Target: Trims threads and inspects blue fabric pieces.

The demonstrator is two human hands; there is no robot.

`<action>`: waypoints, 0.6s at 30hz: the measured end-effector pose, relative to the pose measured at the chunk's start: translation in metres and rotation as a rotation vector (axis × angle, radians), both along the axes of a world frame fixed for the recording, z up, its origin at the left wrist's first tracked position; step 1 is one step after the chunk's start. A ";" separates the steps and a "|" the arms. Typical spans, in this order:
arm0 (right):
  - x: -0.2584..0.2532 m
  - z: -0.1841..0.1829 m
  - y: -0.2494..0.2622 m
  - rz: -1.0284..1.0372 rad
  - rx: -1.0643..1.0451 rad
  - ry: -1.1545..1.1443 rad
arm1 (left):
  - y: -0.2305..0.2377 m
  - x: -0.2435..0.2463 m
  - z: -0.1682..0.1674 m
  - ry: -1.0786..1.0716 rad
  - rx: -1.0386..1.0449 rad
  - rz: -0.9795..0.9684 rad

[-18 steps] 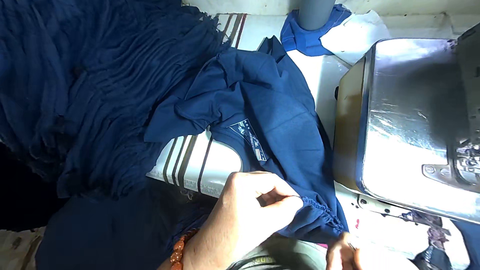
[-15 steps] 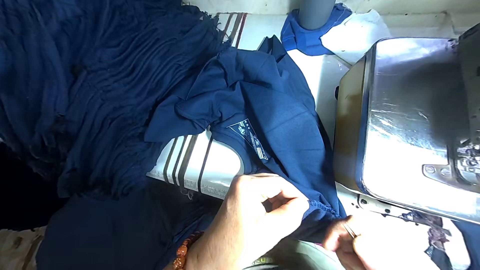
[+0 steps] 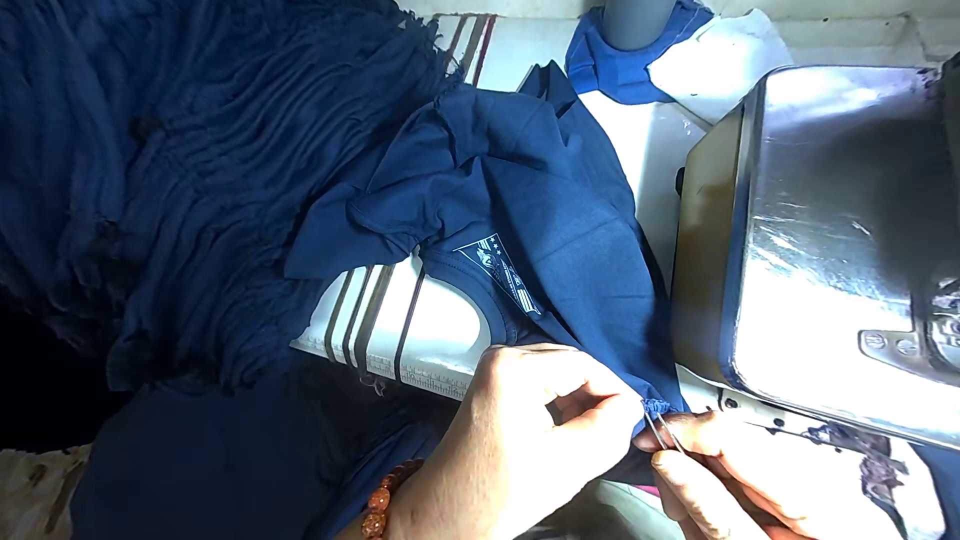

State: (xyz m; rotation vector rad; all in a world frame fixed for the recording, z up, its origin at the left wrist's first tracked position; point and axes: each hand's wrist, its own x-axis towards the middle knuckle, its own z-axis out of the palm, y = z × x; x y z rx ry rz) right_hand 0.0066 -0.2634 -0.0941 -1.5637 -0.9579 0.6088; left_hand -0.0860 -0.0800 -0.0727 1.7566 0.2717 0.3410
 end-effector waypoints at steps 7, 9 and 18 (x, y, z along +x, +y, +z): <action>0.002 -0.001 0.000 0.014 -0.013 -0.005 | -0.001 0.000 -0.003 -0.011 0.050 0.018; 0.001 -0.002 0.001 0.007 -0.011 0.004 | -0.001 0.001 -0.004 -0.024 0.088 0.025; -0.004 -0.006 0.005 -0.029 0.032 0.079 | -0.012 0.002 -0.013 -0.080 0.088 0.099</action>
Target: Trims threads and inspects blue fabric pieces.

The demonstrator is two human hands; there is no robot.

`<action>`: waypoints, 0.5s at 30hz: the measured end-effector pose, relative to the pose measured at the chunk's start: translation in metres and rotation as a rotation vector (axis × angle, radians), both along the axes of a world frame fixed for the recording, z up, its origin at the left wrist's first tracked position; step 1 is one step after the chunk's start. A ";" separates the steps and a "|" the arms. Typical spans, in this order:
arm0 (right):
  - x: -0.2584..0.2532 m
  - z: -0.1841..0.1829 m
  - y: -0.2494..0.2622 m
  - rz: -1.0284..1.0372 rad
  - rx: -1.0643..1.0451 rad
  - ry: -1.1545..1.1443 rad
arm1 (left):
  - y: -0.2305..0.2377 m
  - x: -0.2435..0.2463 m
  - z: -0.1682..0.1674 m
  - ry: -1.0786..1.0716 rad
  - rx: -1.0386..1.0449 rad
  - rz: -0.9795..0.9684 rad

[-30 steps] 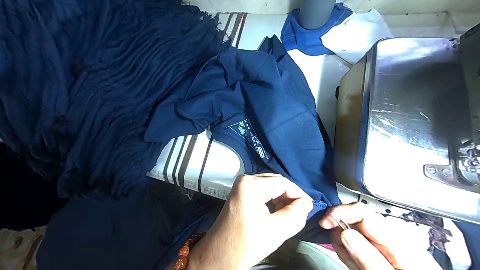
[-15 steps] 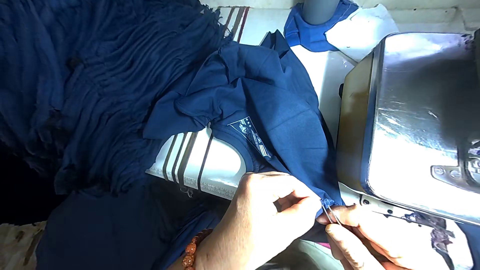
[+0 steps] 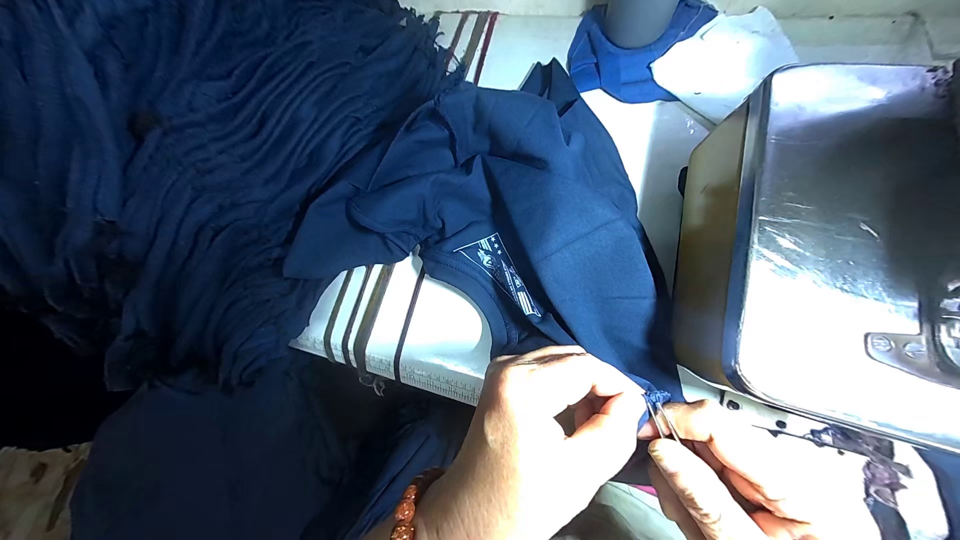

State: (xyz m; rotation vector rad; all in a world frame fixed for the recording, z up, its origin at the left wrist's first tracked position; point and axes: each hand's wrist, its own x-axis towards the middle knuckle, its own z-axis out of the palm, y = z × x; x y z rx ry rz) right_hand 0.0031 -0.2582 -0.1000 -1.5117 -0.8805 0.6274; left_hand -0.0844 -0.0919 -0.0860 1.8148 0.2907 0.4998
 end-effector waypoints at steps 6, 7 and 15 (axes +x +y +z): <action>-0.001 -0.004 0.004 -0.041 0.045 0.022 | -0.002 0.002 -0.002 0.003 -0.074 0.013; -0.001 -0.005 0.004 -0.044 0.053 0.024 | -0.002 0.002 -0.002 0.009 -0.087 0.008; 0.005 -0.008 0.003 -0.055 0.061 -0.029 | -0.008 0.003 0.000 0.038 -0.232 0.034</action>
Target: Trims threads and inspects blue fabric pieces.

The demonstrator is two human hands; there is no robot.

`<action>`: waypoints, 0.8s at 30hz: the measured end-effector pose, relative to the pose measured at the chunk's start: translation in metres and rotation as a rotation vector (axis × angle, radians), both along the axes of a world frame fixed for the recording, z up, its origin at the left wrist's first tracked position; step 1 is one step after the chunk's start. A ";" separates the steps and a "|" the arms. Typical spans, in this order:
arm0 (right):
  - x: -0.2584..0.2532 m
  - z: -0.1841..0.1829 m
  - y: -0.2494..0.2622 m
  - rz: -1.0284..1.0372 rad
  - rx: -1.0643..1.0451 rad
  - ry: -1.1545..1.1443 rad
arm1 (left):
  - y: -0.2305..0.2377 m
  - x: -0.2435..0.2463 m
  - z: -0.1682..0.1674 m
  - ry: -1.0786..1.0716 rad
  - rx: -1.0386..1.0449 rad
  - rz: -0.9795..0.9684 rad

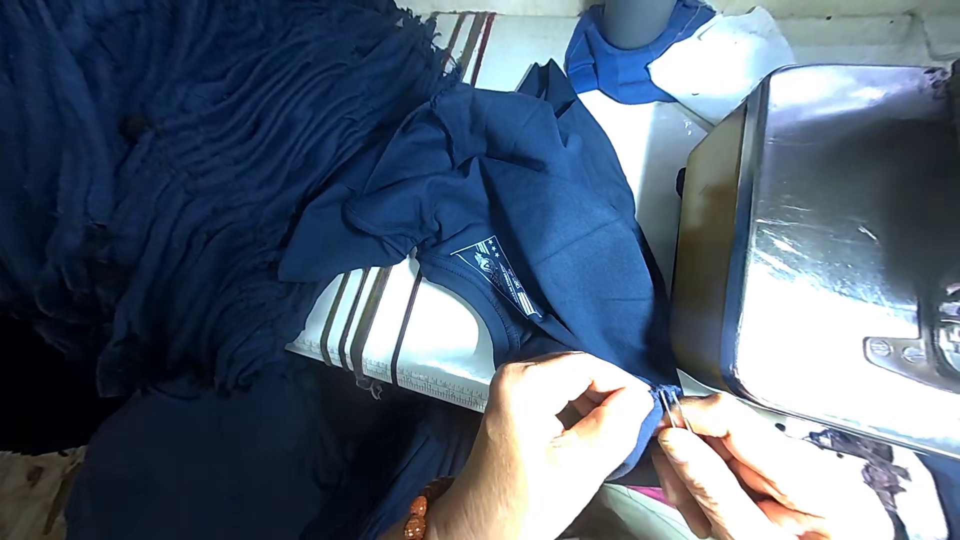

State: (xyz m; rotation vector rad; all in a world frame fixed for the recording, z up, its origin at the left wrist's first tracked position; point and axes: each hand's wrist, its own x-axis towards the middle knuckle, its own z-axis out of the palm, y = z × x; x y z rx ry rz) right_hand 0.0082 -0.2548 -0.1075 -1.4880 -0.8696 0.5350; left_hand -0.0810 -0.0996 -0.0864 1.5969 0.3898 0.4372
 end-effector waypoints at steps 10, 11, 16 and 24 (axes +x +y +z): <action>0.002 0.003 -0.005 0.037 -0.035 0.032 | 0.001 -0.001 0.000 0.020 -0.039 -0.005; 0.001 0.004 -0.004 0.034 -0.037 0.046 | 0.001 -0.001 -0.001 0.017 -0.035 -0.001; -0.004 0.002 0.000 -0.009 -0.017 0.108 | -0.003 0.000 -0.004 0.005 -0.032 0.022; -0.001 -0.005 0.002 -0.032 0.011 0.036 | -0.007 0.001 -0.007 0.019 -0.184 0.024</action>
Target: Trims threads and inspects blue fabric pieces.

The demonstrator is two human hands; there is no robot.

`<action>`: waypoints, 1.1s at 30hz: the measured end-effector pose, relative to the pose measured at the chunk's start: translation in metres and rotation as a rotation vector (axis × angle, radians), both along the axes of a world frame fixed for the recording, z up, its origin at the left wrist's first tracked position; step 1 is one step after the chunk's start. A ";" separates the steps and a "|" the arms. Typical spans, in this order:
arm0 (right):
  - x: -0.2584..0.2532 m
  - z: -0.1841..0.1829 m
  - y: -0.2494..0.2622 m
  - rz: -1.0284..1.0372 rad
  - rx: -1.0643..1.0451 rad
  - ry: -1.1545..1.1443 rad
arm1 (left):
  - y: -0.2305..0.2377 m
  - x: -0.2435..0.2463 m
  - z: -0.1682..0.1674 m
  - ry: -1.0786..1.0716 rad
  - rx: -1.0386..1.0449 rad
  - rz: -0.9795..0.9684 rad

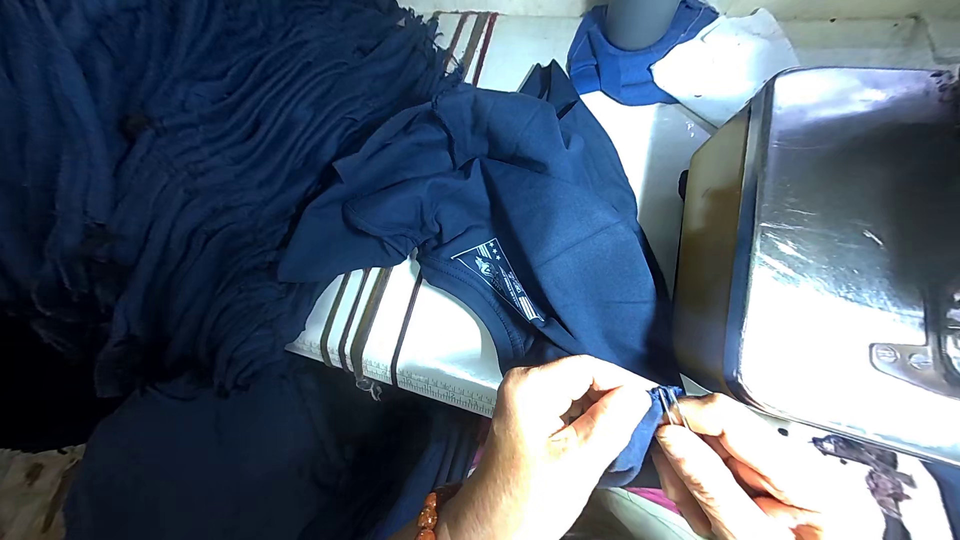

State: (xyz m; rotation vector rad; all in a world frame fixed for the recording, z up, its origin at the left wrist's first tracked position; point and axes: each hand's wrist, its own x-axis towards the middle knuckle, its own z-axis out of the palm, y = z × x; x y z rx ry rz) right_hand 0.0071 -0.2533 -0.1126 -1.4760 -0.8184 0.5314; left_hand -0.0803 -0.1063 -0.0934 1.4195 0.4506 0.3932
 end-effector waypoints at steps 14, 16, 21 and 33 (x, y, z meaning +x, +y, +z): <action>-0.002 0.006 -0.001 0.019 -0.030 0.103 | 0.002 -0.001 -0.004 -0.013 0.080 0.000; -0.003 0.003 0.000 -0.001 -0.018 0.078 | 0.002 -0.001 -0.004 -0.011 0.100 0.002; 0.001 -0.002 0.000 -0.012 -0.005 -0.002 | 0.001 0.001 -0.005 -0.022 0.042 -0.001; 0.007 -0.009 0.003 -0.018 0.031 -0.080 | 0.004 0.004 -0.005 -0.044 0.186 -0.026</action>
